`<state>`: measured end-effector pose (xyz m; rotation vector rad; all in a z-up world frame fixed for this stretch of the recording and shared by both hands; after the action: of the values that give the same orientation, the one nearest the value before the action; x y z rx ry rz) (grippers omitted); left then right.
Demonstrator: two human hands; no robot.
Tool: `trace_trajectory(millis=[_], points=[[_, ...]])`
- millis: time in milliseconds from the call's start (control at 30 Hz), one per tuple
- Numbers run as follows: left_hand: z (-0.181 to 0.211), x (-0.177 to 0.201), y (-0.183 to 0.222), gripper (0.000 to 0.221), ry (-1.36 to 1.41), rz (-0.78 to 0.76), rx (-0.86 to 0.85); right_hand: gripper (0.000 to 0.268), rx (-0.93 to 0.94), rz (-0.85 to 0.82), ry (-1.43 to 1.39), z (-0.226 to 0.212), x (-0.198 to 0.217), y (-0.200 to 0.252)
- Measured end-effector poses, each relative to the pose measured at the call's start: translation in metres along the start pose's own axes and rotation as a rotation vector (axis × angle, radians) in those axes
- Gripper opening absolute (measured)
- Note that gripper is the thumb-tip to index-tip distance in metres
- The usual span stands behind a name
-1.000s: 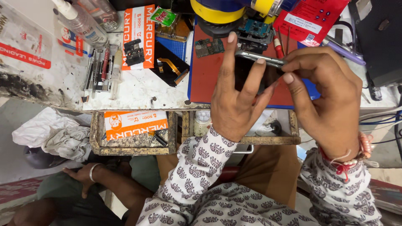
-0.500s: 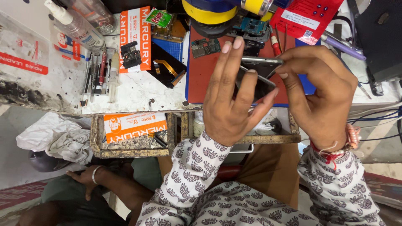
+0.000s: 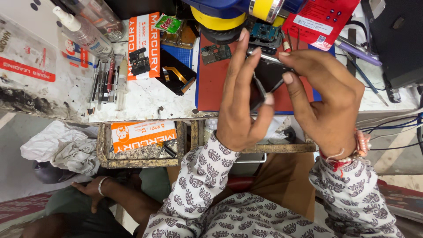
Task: The person uses tweezers to peel off tape and manipulate small internal components of a disassembled mobile phone on a workbench.
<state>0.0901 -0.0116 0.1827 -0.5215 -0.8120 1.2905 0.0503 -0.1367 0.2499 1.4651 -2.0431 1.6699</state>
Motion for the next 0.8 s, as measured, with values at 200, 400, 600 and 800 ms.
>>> trace_trajectory(millis=[200, 400, 600, 800], points=[[-0.021, 0.008, 0.006, 0.058, 0.411, 0.064, 0.097, 0.022, -0.074, -0.034, -0.163, 0.019, -0.013, 0.001], [-0.037, 0.018, -0.001, 0.036, 0.287, -0.017, 0.147, 0.023, -0.206, -0.029, -0.218, 0.036, -0.015, -0.001], [-0.046, 0.023, 0.000, 0.035, 0.429, -0.080, 0.186, 0.024, -0.276, -0.049, -0.368, 0.051, -0.018, 0.004], [-0.044, 0.020, -0.003, 0.040, 0.433, -0.107, 0.141, 0.030, -0.164, -0.072, -0.672, 0.050, -0.034, 0.001]])
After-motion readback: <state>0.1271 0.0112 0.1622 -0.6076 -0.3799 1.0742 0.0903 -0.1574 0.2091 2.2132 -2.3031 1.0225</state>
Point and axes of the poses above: each hand's wrist, its own y-axis away from the middle knuckle, its own x-axis out of the back of the hand, z = x × y, the point moved 8 cm from there along -y, towards the middle knuckle, and after that the axes turned 1 degree about -x, right-handed, at the moved point
